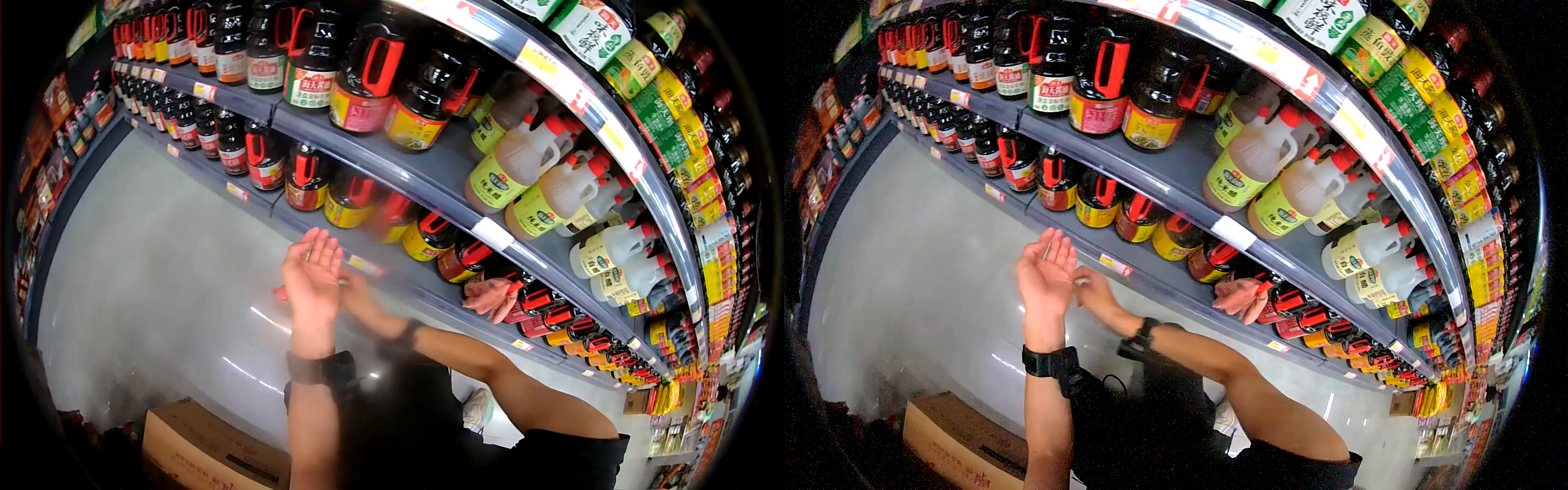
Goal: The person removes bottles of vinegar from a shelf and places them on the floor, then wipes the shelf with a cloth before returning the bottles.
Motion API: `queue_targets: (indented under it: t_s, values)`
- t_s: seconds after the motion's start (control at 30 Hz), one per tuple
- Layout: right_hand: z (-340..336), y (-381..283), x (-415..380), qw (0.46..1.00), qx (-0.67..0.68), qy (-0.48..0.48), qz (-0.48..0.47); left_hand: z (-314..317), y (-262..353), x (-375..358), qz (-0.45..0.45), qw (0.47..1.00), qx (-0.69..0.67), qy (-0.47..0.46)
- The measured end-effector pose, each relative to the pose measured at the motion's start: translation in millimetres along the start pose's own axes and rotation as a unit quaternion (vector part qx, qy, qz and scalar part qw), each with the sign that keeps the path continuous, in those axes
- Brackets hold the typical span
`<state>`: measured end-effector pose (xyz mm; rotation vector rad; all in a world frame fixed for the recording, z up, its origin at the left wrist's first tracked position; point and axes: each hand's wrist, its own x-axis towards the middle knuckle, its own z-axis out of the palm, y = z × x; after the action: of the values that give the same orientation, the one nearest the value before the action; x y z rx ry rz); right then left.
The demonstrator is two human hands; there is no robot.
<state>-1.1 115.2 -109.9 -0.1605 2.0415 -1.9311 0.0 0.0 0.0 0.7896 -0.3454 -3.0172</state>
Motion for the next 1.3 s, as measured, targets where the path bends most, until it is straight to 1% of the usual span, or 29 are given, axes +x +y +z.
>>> queue_targets:
  t_s: [0.03, 0.1, 0.13, 0.17, 0.2, 0.23, 0.27, 0.3, 0.37, 0.4, 0.43, 0.47, 0.5, 0.53, 0.57, 0.63, 0.7, 0.73, 0.77, 0.8, 0.83, 0.87, 0.93, 1.03, 1.1, 1.17, 1.23, 1.27, 1.3]
  values:
    - [-16.8, -51.0, -24.5, 0.996, -0.068, 0.044, 0.023, 2.0, -9.2, -3.7, 0.019, 0.997, 0.058, -0.048]
    - [-66.8, -88.7, -31.1, 0.970, -0.072, 0.137, -0.188, 27.0, -32.7, 2.9, 0.043, 0.985, 0.115, -0.121]
    - [-89.1, -126.6, -44.5, 0.917, -0.153, 0.170, -0.327, 38.6, -50.4, 5.8, 0.119, 0.958, 0.200, -0.170]
    - [-108.1, -156.3, -62.3, 0.921, -0.146, 0.198, -0.301, 49.8, -70.3, 7.0, 0.194, 0.915, 0.280, -0.215]
    - [-124.9, -187.1, -78.2, 0.908, -0.169, 0.236, -0.302, 60.5, -95.0, 8.4, 0.207, 0.903, 0.296, -0.235]
    - [-140.2, -215.4, -87.2, 0.880, -0.200, 0.261, -0.342, 73.1, -119.2, 6.0, 0.221, 0.888, 0.310, -0.257]
    - [-152.8, -237.1, -92.7, 0.868, -0.197, 0.274, -0.364, 89.7, -139.2, -6.6, 0.255, 0.851, 0.382, -0.255]
    - [-165.2, -254.8, -96.9, 0.876, -0.168, 0.265, -0.366, 105.1, -154.2, -20.2, 0.288, 0.807, 0.450, -0.251]
    - [-188.3, -278.3, -94.8, 0.871, -0.209, 0.293, -0.334, 133.7, -171.7, -34.3, 0.456, 0.657, 0.558, -0.223]
    - [-197.2, -289.1, -92.6, 0.871, -0.221, 0.287, -0.332, 148.8, -173.9, -34.9, 0.510, 0.634, 0.531, -0.239]
    - [-203.8, -297.9, -88.9, 0.810, -0.371, 0.321, -0.320, 159.0, -178.7, -31.6, 0.510, 0.642, 0.524, -0.233]
    - [-208.1, -303.9, -85.8, 0.727, -0.508, 0.349, -0.303, 167.6, -181.6, -27.8, 0.492, 0.627, 0.557, -0.233]
    - [-210.9, -309.7, -83.2, 0.725, -0.512, 0.344, -0.306, 175.2, -184.8, -22.5, 0.475, 0.610, 0.590, -0.232]
    - [-212.3, -315.4, -81.0, 0.743, -0.520, 0.343, -0.244, 179.6, -189.4, -14.6, 0.515, 0.594, 0.575, -0.226]
    - [-212.3, -319.4, -79.6, 0.759, -0.525, 0.341, -0.178, 182.4, -193.6, -7.9, 0.517, 0.595, 0.574, -0.221]
    - [-215.7, -317.7, -68.5, 0.763, -0.528, 0.331, -0.172, 187.8, -193.2, -2.3, 0.463, 0.630, 0.582, -0.223]
    - [-235.3, -302.0, -51.1, 0.718, -0.528, 0.360, -0.277, 189.5, -191.0, 1.1, 0.454, 0.631, 0.588, -0.223]
    - [-232.8, -302.8, -51.3, 0.720, -0.528, 0.363, -0.265, 189.5, -189.4, 4.6, 0.446, 0.635, 0.588, -0.227]
    - [-237.3, -301.0, -47.6, 0.740, -0.505, 0.361, -0.258, 185.7, -185.6, 9.8, 0.500, 0.620, 0.545, -0.260]
    - [-237.9, -297.7, -47.1, 0.671, -0.536, 0.325, -0.395, 179.9, -179.0, 9.6, 0.549, 0.623, 0.485, -0.274]
    - [-223.6, -299.1, -53.7, 0.697, -0.529, 0.297, -0.383, 174.4, -176.4, 8.9, 0.511, 0.651, 0.506, -0.244]
    - [-216.9, -299.9, -54.9, 0.692, -0.517, 0.262, -0.431, 169.5, -170.2, 1.7, 0.534, 0.656, 0.481, -0.231]
    - [-181.6, -307.0, -74.9, 0.774, -0.433, 0.240, -0.395, 159.7, -156.9, -14.1, 0.582, 0.641, 0.456, -0.203]
    - [-138.4, -311.2, -92.3, 0.793, -0.374, 0.217, -0.428, 140.0, -122.8, -32.7, 0.610, 0.621, 0.438, -0.226]
    - [-117.7, -298.0, -99.8, 0.833, -0.325, 0.176, -0.411, 113.4, -98.9, -43.5, 0.632, 0.584, 0.463, -0.211]
    - [-105.1, -270.6, -98.2, 0.881, -0.283, 0.151, -0.347, 74.5, -78.4, -40.9, 0.612, 0.566, 0.507, -0.218]
    - [-89.2, -189.6, -71.7, 0.944, -0.164, 0.076, -0.274, -0.1, -61.8, -24.4, 0.515, 0.583, 0.599, -0.191]
    - [-82.8, -154.3, -59.1, 0.946, -0.194, 0.077, -0.246, -30.3, -61.0, -16.6, 0.489, 0.599, 0.607, -0.181]
    - [-73.9, -118.2, -44.8, 0.937, -0.212, 0.062, -0.270, -62.7, -58.7, -5.4, 0.415, 0.628, 0.635, -0.171]
